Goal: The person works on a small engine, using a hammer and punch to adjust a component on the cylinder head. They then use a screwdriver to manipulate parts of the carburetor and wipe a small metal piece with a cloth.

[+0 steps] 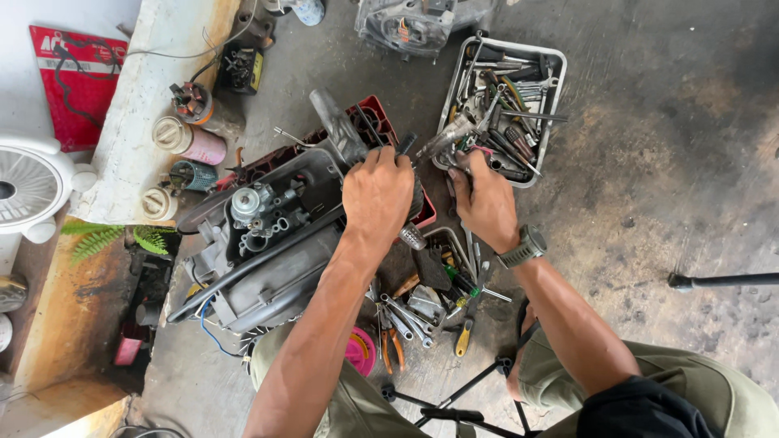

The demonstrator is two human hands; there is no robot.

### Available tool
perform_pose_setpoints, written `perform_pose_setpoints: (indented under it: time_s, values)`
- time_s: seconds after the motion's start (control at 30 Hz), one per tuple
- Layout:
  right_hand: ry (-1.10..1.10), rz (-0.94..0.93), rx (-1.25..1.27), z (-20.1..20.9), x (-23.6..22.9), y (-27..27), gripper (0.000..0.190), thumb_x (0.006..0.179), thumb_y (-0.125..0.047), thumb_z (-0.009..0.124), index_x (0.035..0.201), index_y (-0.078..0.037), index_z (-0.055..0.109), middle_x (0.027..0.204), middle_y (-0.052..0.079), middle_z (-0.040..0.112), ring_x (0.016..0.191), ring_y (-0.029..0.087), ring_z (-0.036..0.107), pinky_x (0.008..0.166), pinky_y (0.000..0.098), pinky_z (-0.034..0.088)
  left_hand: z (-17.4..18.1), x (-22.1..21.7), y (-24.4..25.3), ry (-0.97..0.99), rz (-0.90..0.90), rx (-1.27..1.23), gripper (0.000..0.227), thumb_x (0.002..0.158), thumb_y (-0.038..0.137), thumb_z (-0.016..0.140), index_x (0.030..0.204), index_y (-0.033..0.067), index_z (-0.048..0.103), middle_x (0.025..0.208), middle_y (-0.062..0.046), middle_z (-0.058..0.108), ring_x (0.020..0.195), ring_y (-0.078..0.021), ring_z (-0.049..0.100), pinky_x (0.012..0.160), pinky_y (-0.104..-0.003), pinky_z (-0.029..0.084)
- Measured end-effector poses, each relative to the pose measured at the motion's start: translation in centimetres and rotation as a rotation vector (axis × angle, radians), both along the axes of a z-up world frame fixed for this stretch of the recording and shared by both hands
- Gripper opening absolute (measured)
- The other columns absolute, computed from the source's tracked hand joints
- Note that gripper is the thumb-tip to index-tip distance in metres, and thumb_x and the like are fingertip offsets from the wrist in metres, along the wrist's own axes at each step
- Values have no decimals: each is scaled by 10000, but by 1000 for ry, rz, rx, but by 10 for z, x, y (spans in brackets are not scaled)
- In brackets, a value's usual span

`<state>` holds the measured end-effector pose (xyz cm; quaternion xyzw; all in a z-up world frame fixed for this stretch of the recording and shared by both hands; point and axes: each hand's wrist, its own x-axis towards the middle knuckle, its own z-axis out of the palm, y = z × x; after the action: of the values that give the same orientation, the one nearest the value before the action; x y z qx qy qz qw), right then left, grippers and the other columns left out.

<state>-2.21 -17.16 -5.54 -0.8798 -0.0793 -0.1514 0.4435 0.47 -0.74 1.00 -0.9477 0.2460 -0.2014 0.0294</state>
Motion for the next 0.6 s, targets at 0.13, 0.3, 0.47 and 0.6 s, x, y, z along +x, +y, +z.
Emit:
perform_pose_setpoints:
  time_s: [0.13,0.3,0.47,0.6]
  values:
    - [-11,-32,120,7,-2,3,52,957,-31,494,1003,-11,481,625,209,558,519,416,564,387,415,394,1,1,0,-2,-6,17,127,726,31,716,647,80,629,635,-48,547,610,-189,615,493,-275,494]
    - [7,-46,24,12,-2,-1,125,931,-102,548,1038,-48,513,667,200,607,576,412,611,434,443,453,-4,0,1,-2,3,24,121,736,41,720,665,79,629,664,-61,567,648,-199,636,518,-280,511]
    - [-10,-29,-33,9,-5,0,118,942,-102,533,998,-10,486,625,210,577,542,412,592,382,438,418,-1,-4,2,-12,-9,23,79,751,40,714,713,82,660,682,-57,582,645,-195,633,519,-281,486]
    - [-32,-109,197,24,-5,0,98,960,-76,491,1023,-13,450,725,237,604,655,441,619,471,435,448,-1,-3,3,-75,-14,52,63,751,39,700,773,96,683,669,-45,575,589,-181,595,528,-288,431]
